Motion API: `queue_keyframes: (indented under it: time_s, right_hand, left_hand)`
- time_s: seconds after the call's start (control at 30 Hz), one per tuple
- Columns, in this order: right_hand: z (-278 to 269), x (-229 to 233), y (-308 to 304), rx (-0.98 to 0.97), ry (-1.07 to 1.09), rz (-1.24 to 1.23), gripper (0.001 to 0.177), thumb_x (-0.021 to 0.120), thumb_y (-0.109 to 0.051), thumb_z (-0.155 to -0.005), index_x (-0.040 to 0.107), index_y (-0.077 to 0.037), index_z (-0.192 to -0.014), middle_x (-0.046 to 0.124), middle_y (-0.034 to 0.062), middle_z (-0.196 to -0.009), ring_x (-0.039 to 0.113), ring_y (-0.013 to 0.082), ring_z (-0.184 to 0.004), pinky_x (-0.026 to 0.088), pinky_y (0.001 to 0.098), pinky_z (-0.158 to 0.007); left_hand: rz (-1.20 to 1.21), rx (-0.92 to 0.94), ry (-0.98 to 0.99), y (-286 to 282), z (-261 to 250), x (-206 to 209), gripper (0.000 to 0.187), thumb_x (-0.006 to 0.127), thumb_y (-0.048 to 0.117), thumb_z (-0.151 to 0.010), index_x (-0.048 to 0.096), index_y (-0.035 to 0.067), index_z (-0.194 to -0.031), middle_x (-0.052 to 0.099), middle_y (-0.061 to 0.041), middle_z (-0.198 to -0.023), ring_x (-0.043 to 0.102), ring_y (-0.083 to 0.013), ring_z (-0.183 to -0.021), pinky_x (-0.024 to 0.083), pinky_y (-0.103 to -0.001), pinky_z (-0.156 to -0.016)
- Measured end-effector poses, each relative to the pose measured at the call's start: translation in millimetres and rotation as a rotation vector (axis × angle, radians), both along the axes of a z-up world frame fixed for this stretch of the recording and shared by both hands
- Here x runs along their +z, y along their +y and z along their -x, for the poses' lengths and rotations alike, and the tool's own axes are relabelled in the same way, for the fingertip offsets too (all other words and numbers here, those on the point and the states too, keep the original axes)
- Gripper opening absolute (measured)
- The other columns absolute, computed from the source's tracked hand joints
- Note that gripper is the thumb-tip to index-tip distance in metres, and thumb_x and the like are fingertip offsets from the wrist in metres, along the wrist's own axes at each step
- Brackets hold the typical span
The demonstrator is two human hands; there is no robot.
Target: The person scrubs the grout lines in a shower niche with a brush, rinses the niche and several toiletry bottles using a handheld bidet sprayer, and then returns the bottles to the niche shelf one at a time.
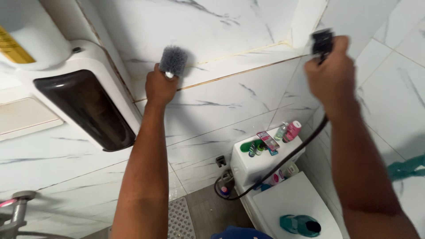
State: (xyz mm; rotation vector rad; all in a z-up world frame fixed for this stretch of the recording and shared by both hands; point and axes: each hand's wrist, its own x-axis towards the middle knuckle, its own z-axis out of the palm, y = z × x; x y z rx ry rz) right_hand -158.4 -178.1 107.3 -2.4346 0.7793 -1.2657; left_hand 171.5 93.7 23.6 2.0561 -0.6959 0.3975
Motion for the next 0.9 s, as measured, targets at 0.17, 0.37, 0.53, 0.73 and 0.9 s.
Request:
queue_keyframes:
  time_s: [0.17,0.37,0.53,0.73,0.9]
  right_hand:
    - [30.7,-4.1,-77.3,-0.182,-0.003,0.240,0.040,0.067,-0.003,-0.097,0.041,0.008,-0.125,0.072,0.0232,-0.096,0.073,0.0420,-0.090,0.059,0.0482,-0.082]
    - [42.8,3.1,-99.3,-0.274,0.020,0.337,0.053,0.071,-0.001,-0.094,0.035,0.014,-0.130,0.070,0.0271,-0.095,0.070,0.0463,-0.085,0.057,0.0509,-0.079]
    - [38.3,21.1,-82.7,-0.278,-0.244,0.611,0.046,0.062,0.008,-0.095,0.034,0.011,-0.131,0.068,0.0258,-0.095,0.071,0.0436,-0.089,0.057,0.0486,-0.078]
    - [37.0,39.1,-76.5,-0.309,-0.241,0.539,0.030,0.062,0.003,-0.099,0.042,-0.003,-0.120,0.071,0.0200,-0.097,0.075,0.0383,-0.094,0.059,0.0474,-0.084]
    - [36.5,29.3,-48.2,-0.364,-0.166,0.652,0.054,0.072,0.005,-0.087,0.034,0.016,-0.124,0.069,0.0262,-0.087,0.068,0.0461,-0.074,0.054,0.0506,-0.066]
  left_hand:
    - [-0.104,0.001,-0.089,-1.9,-2.4,-4.8,0.037,0.079,0.020,-0.081,0.067,0.002,-0.110,0.074,-0.020,-0.100,0.068,-0.0424,-0.098,0.055,-0.051,-0.088]
    - [-0.174,0.005,-0.105,-5.0,-0.5,-8.7,0.043,0.080,0.022,-0.081,0.064,0.002,-0.115,0.070,-0.019,-0.110,0.059,-0.0443,-0.108,0.047,-0.052,-0.096]
    - [-0.233,-0.005,-0.141,-5.2,-2.1,-15.3,0.043,0.079,0.022,-0.082,0.064,0.002,-0.117,0.068,-0.019,-0.115,0.057,-0.0444,-0.112,0.042,-0.052,-0.104]
    - [-0.195,0.018,-0.217,-5.2,-5.8,-25.8,0.052,0.082,0.025,-0.081,0.061,-0.001,-0.121,0.069,-0.022,-0.112,0.061,-0.0414,-0.110,0.038,-0.055,-0.107]
    - [-0.209,0.013,-0.235,-1.2,-5.8,-31.2,0.051,0.081,0.028,-0.082,0.061,-0.001,-0.119,0.070,-0.023,-0.107,0.064,-0.0425,-0.106,0.041,-0.055,-0.108]
